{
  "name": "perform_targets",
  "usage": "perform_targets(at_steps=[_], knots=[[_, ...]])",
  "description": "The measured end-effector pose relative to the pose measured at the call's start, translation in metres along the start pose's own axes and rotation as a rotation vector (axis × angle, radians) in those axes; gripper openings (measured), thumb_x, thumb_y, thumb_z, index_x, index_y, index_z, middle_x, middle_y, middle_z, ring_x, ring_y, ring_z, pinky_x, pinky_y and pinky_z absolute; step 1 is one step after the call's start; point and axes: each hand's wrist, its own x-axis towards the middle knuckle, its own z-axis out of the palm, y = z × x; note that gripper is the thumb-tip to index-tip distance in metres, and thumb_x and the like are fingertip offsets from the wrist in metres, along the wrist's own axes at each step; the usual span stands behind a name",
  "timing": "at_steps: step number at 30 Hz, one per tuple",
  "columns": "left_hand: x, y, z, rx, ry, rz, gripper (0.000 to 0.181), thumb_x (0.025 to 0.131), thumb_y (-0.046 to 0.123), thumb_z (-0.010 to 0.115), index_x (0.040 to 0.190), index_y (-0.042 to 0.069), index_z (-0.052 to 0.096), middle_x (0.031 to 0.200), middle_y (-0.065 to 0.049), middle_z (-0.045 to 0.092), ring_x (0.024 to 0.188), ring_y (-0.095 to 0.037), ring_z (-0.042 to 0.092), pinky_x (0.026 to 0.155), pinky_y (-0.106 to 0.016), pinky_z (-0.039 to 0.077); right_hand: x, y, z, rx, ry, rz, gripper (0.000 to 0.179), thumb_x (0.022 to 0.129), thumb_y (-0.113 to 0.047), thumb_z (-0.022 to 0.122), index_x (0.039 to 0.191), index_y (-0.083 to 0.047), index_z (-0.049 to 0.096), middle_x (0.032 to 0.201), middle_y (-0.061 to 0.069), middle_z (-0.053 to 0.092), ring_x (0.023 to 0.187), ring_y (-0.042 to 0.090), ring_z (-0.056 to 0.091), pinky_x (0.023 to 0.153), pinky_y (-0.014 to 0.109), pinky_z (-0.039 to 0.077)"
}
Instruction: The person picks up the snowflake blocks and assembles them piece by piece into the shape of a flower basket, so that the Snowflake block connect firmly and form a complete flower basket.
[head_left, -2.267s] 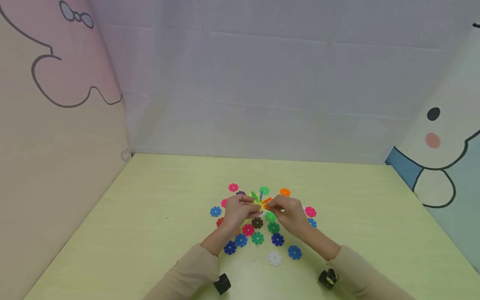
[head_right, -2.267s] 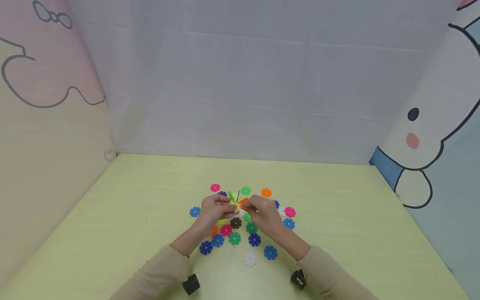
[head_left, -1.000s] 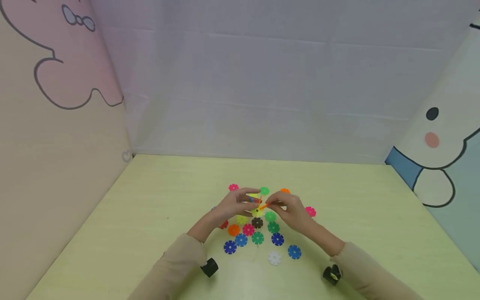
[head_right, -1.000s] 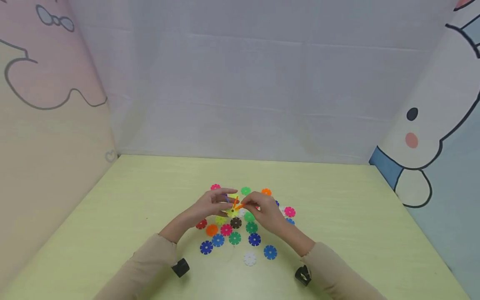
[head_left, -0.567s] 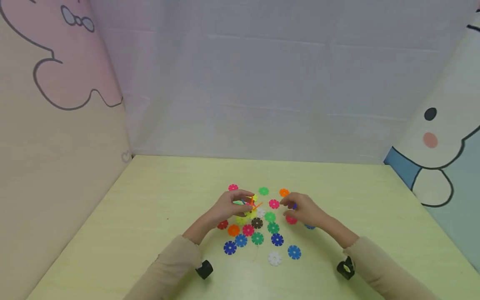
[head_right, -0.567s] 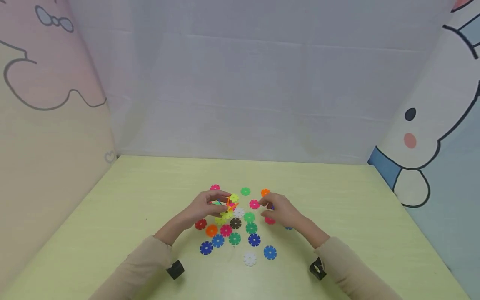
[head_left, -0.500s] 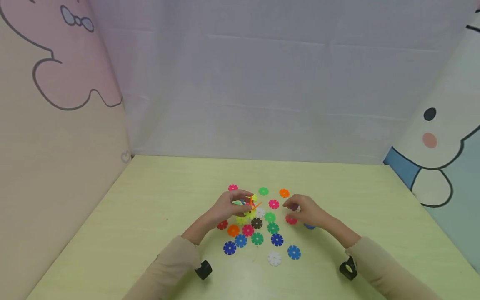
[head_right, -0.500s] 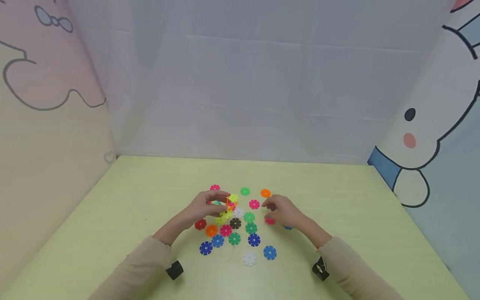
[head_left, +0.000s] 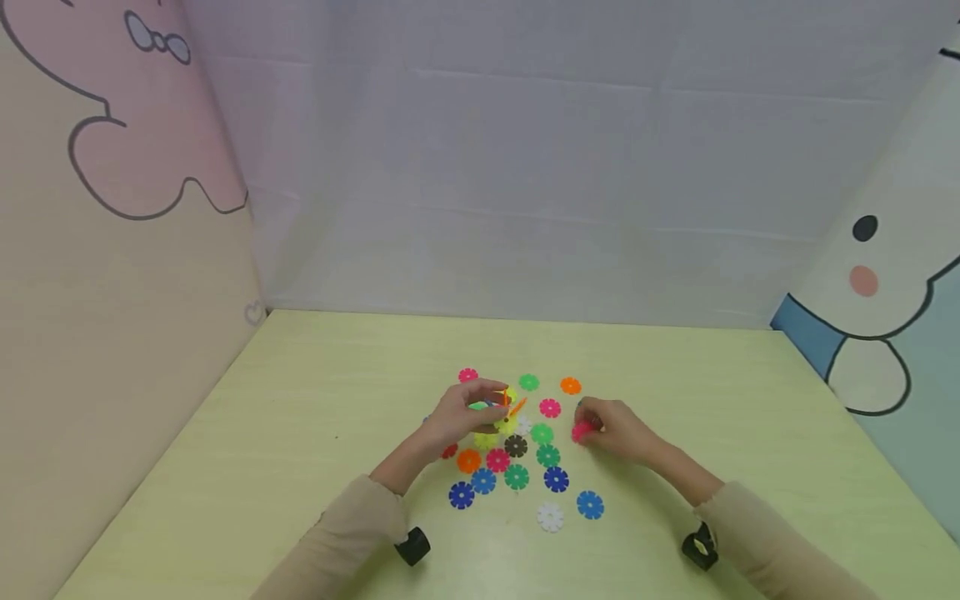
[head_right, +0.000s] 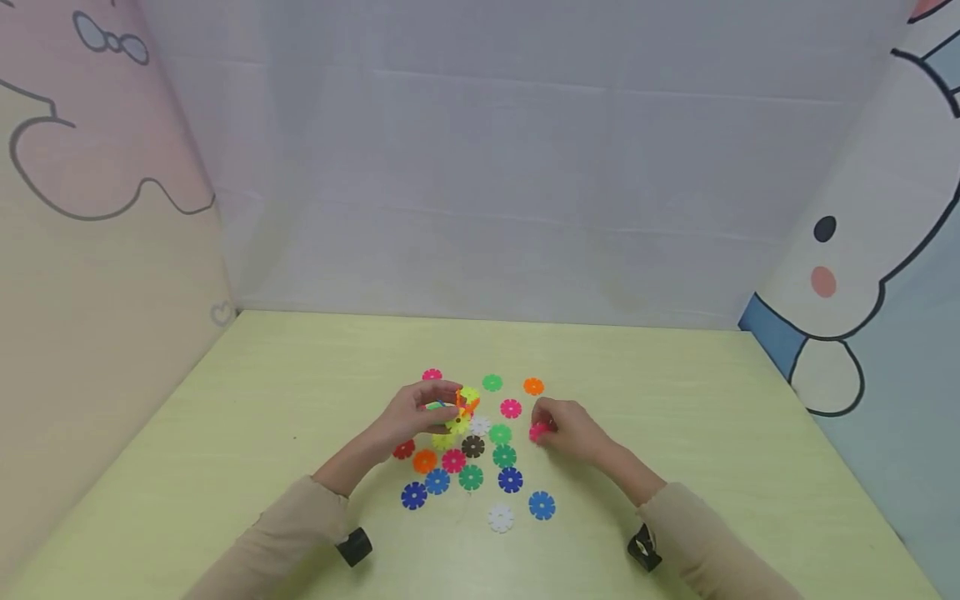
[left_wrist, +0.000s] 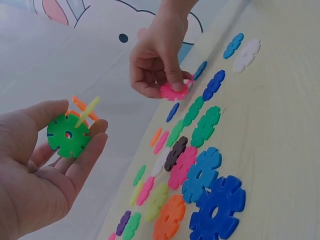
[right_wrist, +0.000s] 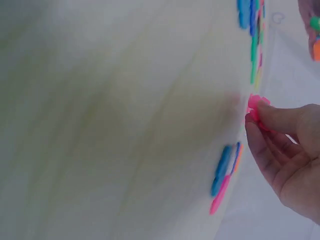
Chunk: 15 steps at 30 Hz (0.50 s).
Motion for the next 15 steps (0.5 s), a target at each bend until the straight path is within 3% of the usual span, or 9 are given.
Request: perform_targets(at_steps=[3, 9, 15], knots=[[0.001, 0.001, 0.004, -0.026, 0.038, 0.014, 0.044, 0.086, 0.018, 0.063, 0.125, 0.001, 0.051, 0.111, -0.014, 0.058, 0.096, -0.024, 0.061, 0.075, -0.033, 0.053, 0.002, -0.018, 0.003, 0.039, 0.094, -0.07, 0.017, 0.075, 0.007, 0.067, 0.085, -0.005, 0.06, 0.078, -0.001, 0.062, 0.071, 0.012, 0.056, 0.065, 0.02, 0.05], [0.001, 0.005, 0.013, -0.053, 0.107, 0.045, 0.04, 0.087, 0.018, 0.061, 0.123, 0.003, 0.053, 0.11, -0.015, 0.057, 0.095, -0.024, 0.061, 0.076, -0.033, 0.053, 0.01, -0.049, 0.012, 0.136, 0.331, -0.267, 0.019, 0.074, 0.008, 0.067, 0.088, -0.004, 0.063, 0.081, 0.003, 0.065, 0.072, 0.014, 0.062, 0.059, 0.024, 0.053], [0.003, 0.003, 0.019, -0.063, 0.117, 0.021, 0.041, 0.087, 0.018, 0.061, 0.124, 0.003, 0.053, 0.111, -0.013, 0.058, 0.098, -0.025, 0.061, 0.076, -0.033, 0.053, 0.015, -0.056, 0.02, 0.187, 0.393, -0.332, 0.02, 0.074, 0.01, 0.066, 0.087, -0.004, 0.062, 0.081, 0.003, 0.066, 0.071, 0.015, 0.063, 0.058, 0.024, 0.053]])
